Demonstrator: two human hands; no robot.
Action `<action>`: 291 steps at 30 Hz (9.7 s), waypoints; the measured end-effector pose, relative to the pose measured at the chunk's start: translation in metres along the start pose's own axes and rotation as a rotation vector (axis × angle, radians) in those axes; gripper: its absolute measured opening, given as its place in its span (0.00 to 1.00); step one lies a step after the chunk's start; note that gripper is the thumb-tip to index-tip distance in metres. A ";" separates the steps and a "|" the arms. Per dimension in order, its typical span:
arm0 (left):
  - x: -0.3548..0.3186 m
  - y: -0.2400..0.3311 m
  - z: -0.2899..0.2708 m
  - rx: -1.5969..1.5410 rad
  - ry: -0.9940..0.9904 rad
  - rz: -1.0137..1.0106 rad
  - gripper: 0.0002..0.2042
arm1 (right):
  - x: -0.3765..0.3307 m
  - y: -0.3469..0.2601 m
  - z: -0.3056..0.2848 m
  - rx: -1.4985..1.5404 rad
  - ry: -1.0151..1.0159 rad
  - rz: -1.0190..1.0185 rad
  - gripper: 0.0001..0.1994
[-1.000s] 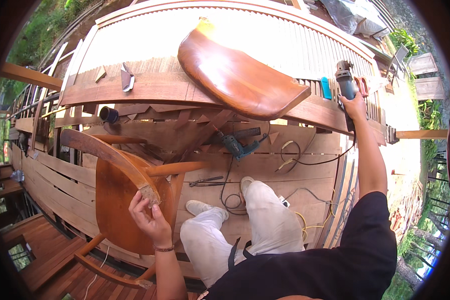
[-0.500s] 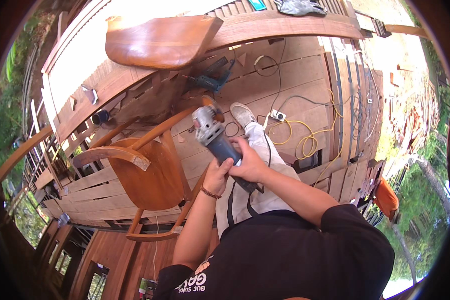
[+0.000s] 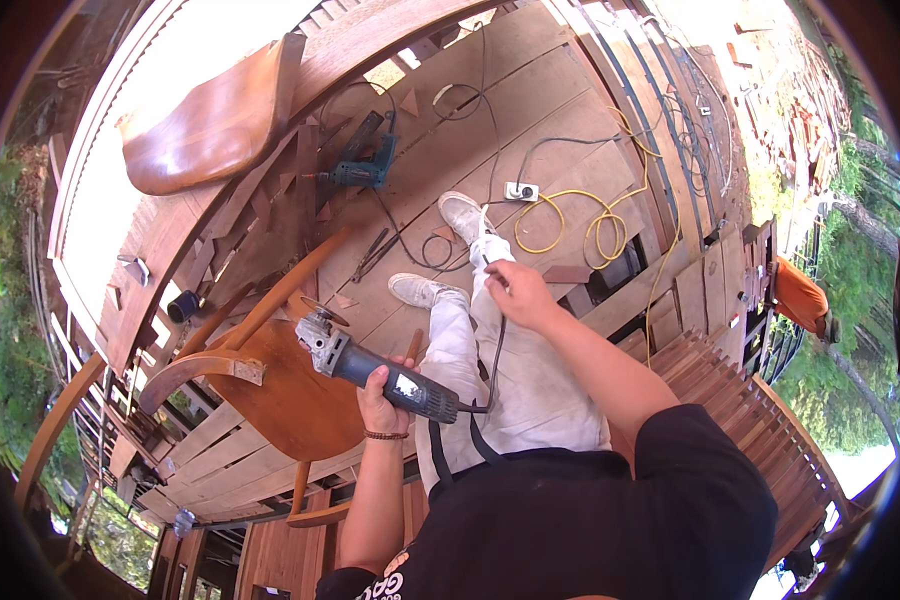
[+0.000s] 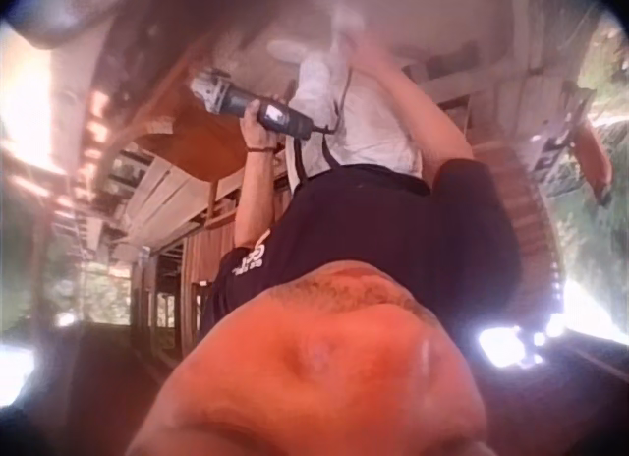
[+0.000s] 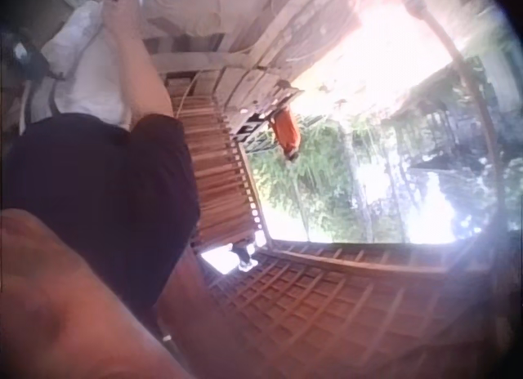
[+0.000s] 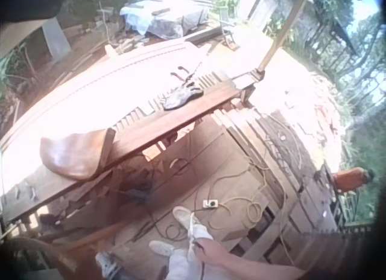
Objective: The person assembles a wooden chair by attaching the seat to the frame using a corded drill and an angle grinder. They position the seat, drill screws into the joints, and smooth the edges of the seat with the grinder.
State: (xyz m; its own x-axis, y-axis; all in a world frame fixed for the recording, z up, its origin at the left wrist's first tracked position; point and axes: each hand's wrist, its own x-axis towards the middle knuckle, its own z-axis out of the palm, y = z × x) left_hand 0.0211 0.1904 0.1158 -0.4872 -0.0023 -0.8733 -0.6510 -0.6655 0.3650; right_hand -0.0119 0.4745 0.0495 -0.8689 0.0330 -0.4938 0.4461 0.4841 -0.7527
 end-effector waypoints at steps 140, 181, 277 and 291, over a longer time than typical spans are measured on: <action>0.230 -0.196 0.001 0.097 0.322 -0.119 0.11 | 0.241 0.403 0.033 -0.818 -0.322 0.620 0.22; 0.049 -0.142 0.064 0.598 0.112 0.383 0.37 | 0.044 0.002 0.045 0.589 -0.493 0.469 0.17; -0.048 0.035 -0.029 0.185 0.048 0.474 0.28 | -0.016 -0.273 0.195 0.042 -0.496 0.032 0.22; -0.057 0.020 -0.006 0.856 0.073 0.225 0.30 | -0.030 -0.217 0.151 0.299 -0.056 0.145 0.18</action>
State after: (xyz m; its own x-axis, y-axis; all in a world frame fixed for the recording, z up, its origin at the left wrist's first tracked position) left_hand 0.0389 0.1728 0.1713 -0.6365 -0.1329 -0.7598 -0.7709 0.1425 0.6208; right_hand -0.0502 0.2360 0.1620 -0.7823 0.0305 -0.6221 0.6147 0.1994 -0.7632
